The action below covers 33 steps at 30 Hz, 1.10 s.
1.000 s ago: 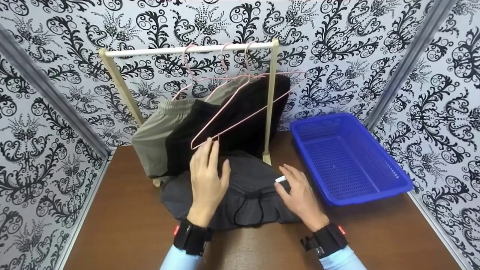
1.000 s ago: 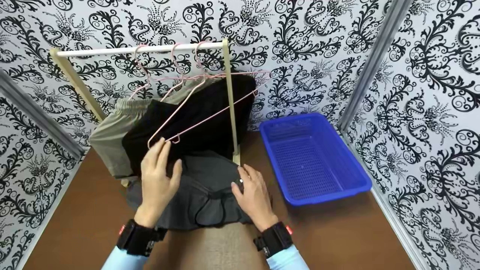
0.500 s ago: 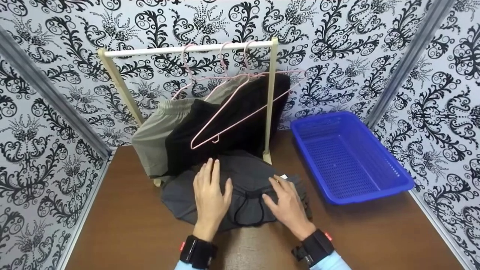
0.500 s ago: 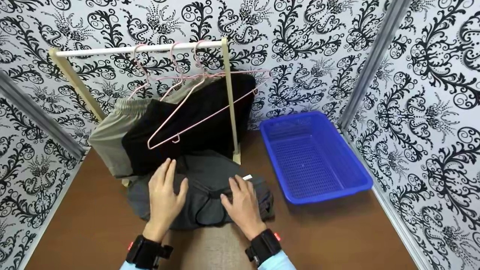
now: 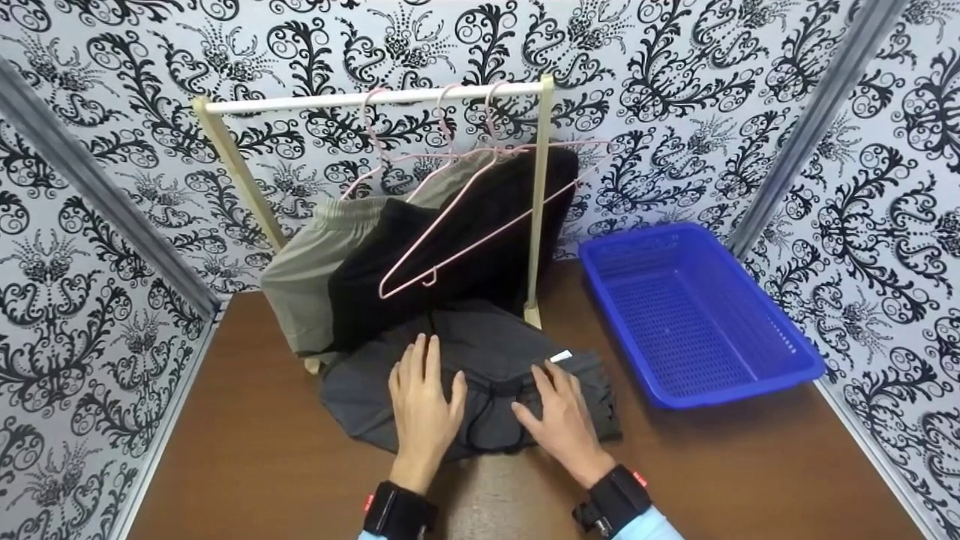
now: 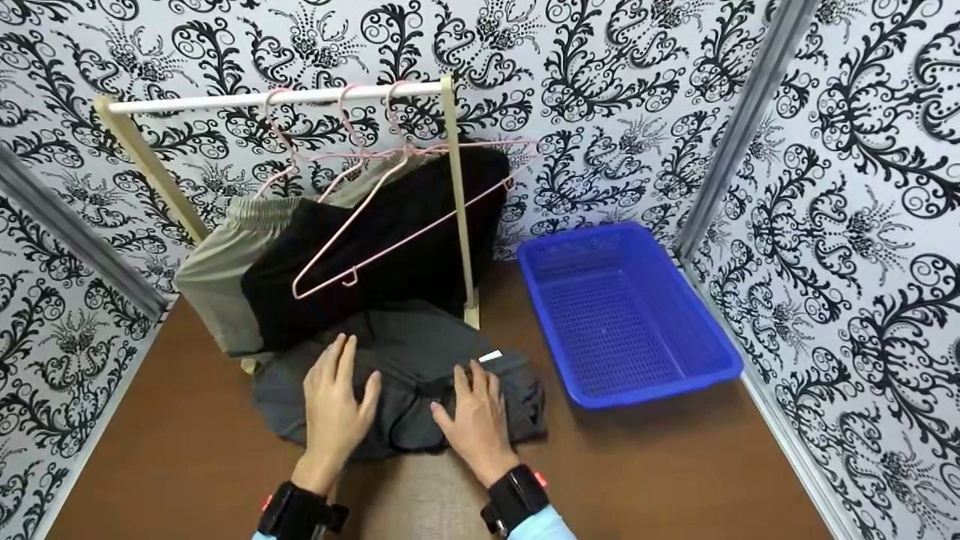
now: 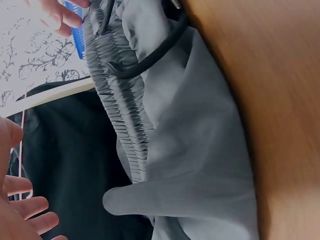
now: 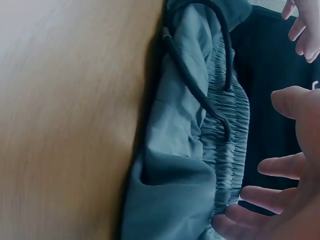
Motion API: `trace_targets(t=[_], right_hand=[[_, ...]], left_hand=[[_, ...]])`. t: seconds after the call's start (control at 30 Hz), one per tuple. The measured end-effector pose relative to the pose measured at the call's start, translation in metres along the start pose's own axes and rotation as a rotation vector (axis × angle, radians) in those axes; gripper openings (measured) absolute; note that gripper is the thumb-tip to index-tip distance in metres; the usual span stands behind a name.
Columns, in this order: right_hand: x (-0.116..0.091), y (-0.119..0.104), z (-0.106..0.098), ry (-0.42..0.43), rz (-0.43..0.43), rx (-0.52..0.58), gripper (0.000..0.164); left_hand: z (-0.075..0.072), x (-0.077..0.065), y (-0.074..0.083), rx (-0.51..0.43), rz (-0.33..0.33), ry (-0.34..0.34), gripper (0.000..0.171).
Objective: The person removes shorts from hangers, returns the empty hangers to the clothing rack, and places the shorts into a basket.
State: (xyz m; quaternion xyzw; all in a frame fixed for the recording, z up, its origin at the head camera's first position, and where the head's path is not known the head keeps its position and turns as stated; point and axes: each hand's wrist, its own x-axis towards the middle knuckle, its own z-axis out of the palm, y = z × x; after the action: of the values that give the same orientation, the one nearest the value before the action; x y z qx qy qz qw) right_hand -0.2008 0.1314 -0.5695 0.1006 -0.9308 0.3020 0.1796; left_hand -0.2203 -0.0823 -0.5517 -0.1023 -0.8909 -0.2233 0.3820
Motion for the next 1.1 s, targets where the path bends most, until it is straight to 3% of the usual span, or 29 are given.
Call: trace_targets(t=[0.37, 0.73, 1.1], right_hand=[[0.006, 0.004, 0.014, -0.041, 0.006, -0.029, 0.075], [0.02, 0.001, 0.022, -0.197, 0.076, -0.085, 0.093], [0.032, -0.002, 0.039, -0.332, 0.13, -0.227, 0.12]], left_hand=[[0.004, -0.008, -0.003, 0.019, -0.014, -0.041, 0.063], [0.006, -0.017, -0.003, 0.035, -0.068, -0.124, 0.063], [0.008, -0.02, -0.004, 0.033, -0.072, -0.112, 0.062]])
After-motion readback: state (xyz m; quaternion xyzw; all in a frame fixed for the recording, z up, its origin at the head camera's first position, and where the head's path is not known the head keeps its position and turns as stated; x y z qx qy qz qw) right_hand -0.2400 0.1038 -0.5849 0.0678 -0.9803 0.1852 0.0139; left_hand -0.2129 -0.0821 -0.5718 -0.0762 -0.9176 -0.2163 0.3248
